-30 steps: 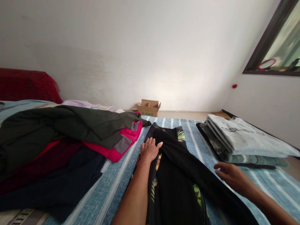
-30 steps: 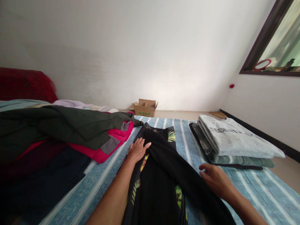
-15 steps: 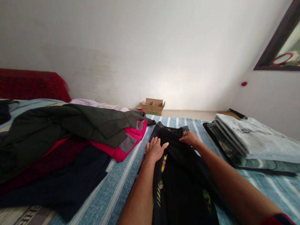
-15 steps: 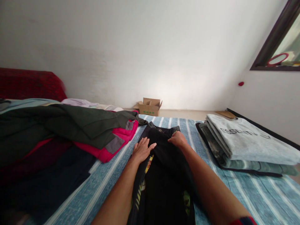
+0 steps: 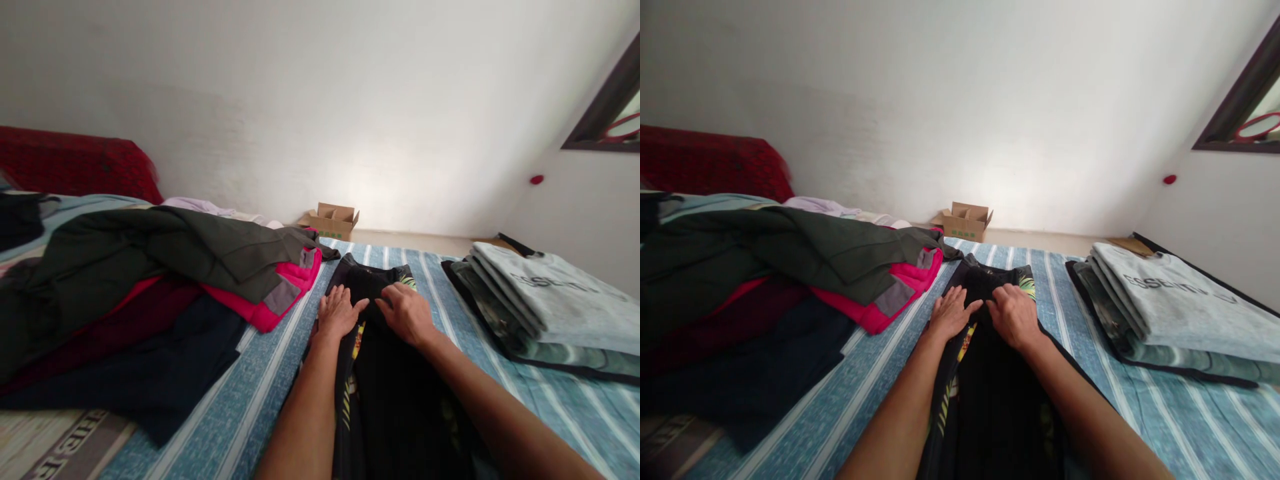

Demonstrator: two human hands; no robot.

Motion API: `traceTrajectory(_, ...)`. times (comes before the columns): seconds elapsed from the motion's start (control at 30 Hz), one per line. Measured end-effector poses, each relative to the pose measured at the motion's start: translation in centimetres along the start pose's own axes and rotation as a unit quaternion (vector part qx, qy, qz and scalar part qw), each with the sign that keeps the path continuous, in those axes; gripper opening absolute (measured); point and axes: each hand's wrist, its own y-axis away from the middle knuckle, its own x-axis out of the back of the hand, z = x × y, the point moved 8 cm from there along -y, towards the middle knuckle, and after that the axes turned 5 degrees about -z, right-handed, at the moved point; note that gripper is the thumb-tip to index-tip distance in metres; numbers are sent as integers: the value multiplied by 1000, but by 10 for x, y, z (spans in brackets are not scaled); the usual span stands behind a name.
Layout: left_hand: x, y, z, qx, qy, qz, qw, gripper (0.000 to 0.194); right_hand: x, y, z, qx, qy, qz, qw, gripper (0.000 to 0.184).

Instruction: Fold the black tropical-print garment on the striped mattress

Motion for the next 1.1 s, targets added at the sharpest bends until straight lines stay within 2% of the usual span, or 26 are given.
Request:
traceTrajectory(0.03,0,0,0,-1,0,1,1000,77,1,9,-15,50,20,-1,999,21)
traceTrajectory(0.1,0,0,1,-3,-1,3,1000,76,-3,25,-31,104,66,-16,992,16)
traceTrajectory(0.17,0,0,1,-1,-3,3,1000,75,-11,33,-32,101,99,-43,989,12)
traceTrajectory(0.23,1,0,1,0,-4,1,1000,74,-16,35,-27,88,111,-55,988,16)
traceTrajectory(0.47,2,2,1,6,-7,-10,1000,77,-13,45,-29,117,139,-33,983,16)
traceTrajectory(0.73,0,0,0,6,-10,-12,1000,75,-9,55,-25,123,89,61,987,16)
traceTrajectory(0.83,0,0,0,7,-8,-10,1000,72,-7,59,-30,167,91,91,977,27)
traceTrajectory(0.93,0,0,0,8,-5,-8,1000,70,-10,60,-41,196,137,73,968,26)
traceTrajectory(1.1,0,-1,0,8,-12,-8,1000,70,-17,45,-54,145,214,29,966,27)
